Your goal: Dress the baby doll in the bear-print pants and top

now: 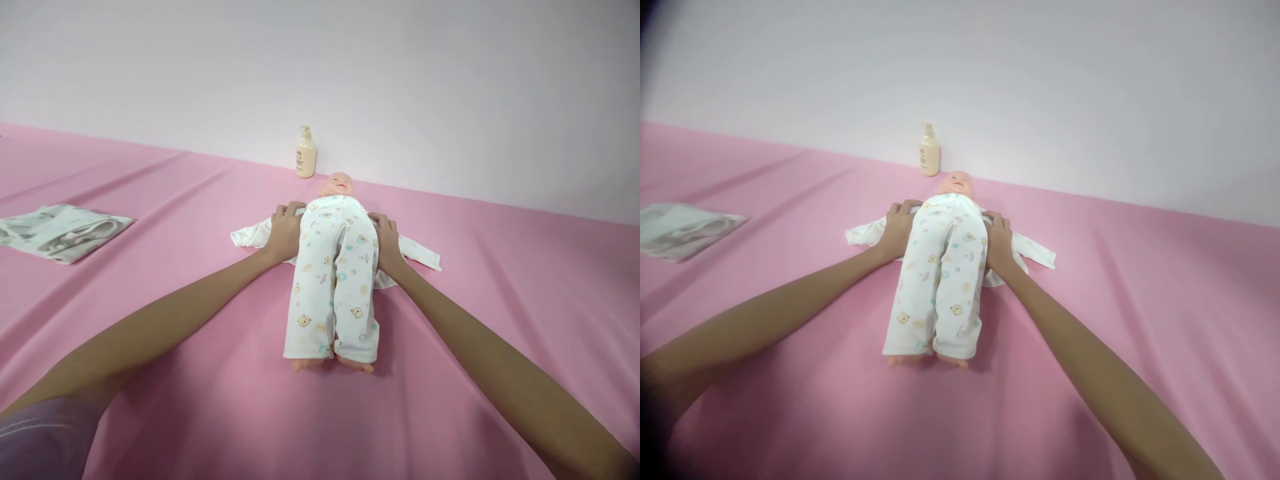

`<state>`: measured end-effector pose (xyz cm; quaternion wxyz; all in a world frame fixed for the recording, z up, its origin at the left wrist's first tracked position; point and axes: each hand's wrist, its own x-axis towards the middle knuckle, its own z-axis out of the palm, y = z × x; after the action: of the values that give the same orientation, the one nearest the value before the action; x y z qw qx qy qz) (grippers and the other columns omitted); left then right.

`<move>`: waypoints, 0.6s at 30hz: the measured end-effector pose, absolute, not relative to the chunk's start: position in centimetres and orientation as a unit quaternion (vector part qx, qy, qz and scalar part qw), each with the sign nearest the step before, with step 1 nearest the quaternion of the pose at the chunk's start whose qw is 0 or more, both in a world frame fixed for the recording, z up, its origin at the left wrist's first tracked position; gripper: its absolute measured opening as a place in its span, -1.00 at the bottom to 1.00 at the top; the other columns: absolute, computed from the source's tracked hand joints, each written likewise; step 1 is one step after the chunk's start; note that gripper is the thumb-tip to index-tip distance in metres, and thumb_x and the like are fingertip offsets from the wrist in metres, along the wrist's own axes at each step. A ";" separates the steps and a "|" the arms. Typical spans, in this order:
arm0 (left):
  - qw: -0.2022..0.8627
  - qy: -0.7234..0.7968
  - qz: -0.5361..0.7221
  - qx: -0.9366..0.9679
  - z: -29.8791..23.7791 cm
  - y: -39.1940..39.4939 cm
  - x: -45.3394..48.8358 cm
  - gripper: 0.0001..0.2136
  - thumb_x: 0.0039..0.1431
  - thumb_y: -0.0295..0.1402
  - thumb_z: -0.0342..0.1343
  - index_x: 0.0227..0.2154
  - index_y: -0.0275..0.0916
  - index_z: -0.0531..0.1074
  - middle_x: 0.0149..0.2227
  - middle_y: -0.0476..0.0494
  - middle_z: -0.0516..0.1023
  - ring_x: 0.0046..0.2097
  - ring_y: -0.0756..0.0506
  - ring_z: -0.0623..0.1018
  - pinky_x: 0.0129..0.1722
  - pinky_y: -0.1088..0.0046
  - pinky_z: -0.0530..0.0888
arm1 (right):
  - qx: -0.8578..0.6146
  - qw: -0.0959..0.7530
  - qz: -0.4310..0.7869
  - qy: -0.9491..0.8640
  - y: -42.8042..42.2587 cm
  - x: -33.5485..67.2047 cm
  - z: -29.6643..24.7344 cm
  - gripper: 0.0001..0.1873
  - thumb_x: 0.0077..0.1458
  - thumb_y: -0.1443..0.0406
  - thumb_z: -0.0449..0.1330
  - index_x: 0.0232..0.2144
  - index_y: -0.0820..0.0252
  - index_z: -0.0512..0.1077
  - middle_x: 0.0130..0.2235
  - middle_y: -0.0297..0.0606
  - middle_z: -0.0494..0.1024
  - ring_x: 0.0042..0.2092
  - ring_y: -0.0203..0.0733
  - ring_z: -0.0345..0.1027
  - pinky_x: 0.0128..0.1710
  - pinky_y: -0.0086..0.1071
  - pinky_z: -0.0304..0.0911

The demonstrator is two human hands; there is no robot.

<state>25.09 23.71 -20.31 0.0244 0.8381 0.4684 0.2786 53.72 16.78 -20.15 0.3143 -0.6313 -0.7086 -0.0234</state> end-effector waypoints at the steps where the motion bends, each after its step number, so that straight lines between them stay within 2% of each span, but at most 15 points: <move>1: 0.024 0.473 0.279 0.835 -20.3 23.7 25.3 -0.56 0.39 -0.08 0.20 0.24 -0.05 0.62 0.41 -0.28 0.34 0.21 -0.50 0.29 0.21 -0.19 0.35 | -0.638 0.317 -0.033 -0.701 16.8 53.3 -20.2 -0.62 0.34 0.21 0.15 0.14 -0.06 0.58 0.35 -0.13 0.41 0.31 0.29 0.18 0.34 0.23 0.29; 7: 0.024 0.485 0.270 0.832 -20.1 23.4 25.7 -0.61 0.42 -0.13 0.17 0.19 -0.12 0.62 0.41 -0.33 0.32 0.24 -0.50 0.28 0.19 -0.15 0.36 | -0.673 0.311 -0.068 -0.668 17.0 52.2 -20.3 -0.65 0.36 0.28 0.08 0.07 0.14 0.56 0.29 0.03 0.43 0.21 0.29 0.23 0.22 0.19 0.32; 12: 0.009 0.478 0.254 0.841 -19.9 23.0 25.3 -0.49 0.36 -0.09 0.25 0.31 -0.08 0.53 0.45 -0.34 0.28 0.26 -0.54 0.27 0.14 -0.18 0.39 | -0.633 0.308 -0.059 -0.708 16.9 53.1 -20.5 -0.63 0.37 0.18 0.15 0.15 0.00 0.56 0.34 -0.03 0.39 0.32 0.31 0.15 0.30 0.22 0.28; 18: 0.028 0.483 0.282 0.829 -19.8 23.0 25.3 -0.50 0.43 -0.08 0.14 0.35 -0.05 0.52 0.45 -0.29 0.29 0.27 -0.53 0.27 0.18 -0.20 0.37 | -0.661 0.316 -0.021 -0.680 17.0 53.3 -20.9 -0.46 0.39 0.05 0.11 0.32 0.02 0.40 0.35 0.02 0.38 0.33 0.32 0.17 0.35 0.23 0.24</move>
<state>25.29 22.96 -19.79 0.0278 0.8288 0.4826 0.2818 53.34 17.04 -20.88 0.3157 -0.6613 -0.6802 -0.0209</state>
